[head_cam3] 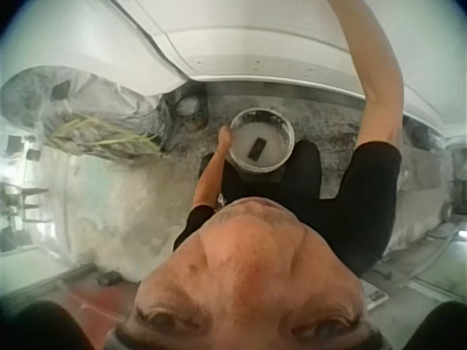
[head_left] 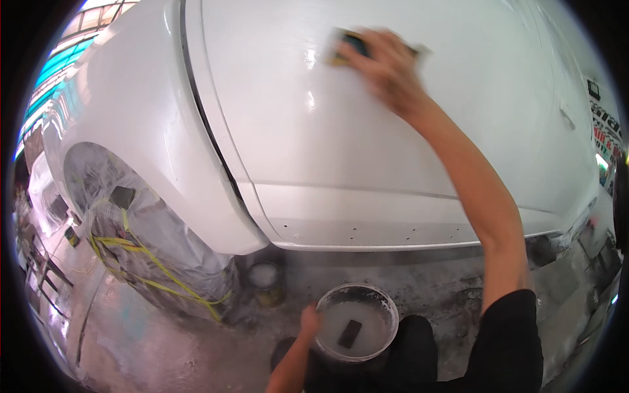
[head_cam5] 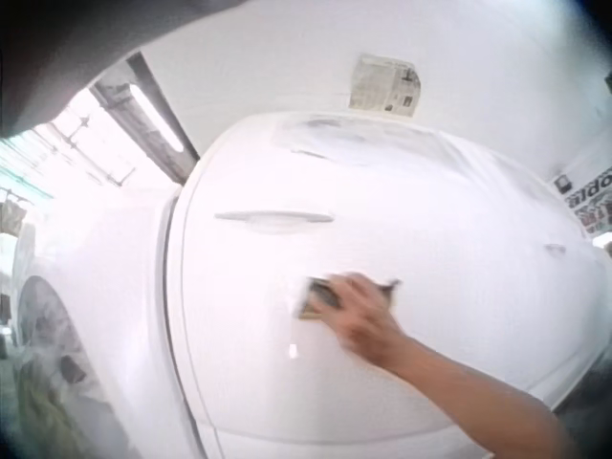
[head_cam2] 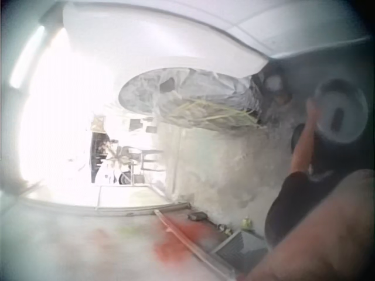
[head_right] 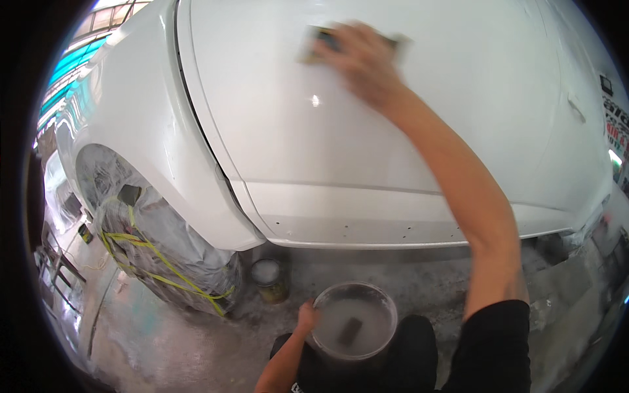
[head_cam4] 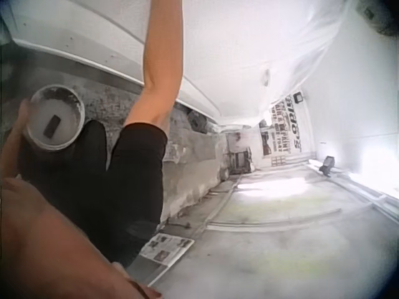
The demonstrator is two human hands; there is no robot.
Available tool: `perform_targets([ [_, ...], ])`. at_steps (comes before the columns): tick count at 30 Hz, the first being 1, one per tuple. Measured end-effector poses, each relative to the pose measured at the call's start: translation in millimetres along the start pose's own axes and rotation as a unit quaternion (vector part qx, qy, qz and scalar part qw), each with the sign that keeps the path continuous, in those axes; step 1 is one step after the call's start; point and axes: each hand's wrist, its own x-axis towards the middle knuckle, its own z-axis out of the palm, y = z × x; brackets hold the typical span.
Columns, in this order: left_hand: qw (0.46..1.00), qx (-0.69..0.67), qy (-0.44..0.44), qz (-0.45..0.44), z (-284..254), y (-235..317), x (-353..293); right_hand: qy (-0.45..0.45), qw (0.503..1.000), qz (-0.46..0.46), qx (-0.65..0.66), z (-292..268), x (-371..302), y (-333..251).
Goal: The recorder is wet sanding a white car door using a sanding block and a bucket of water.
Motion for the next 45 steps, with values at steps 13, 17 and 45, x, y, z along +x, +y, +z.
perform_targets([
  [13,0.999,-0.006,-0.009,-0.031,3.0,15.6,4.3,0.03,0.996,-0.075,0.031,94.4,76.1,-89.1],
  [17,0.999,-0.021,-0.022,-0.034,-7.2,31.7,7.1,0.006,0.996,0.067,-0.05,-37.0,-71.2,6.9],
  [45,0.999,0.034,0.026,0.022,4.6,-4.5,12.0,0.042,0.979,0.166,-0.112,-60.6,-120.5,30.8],
])
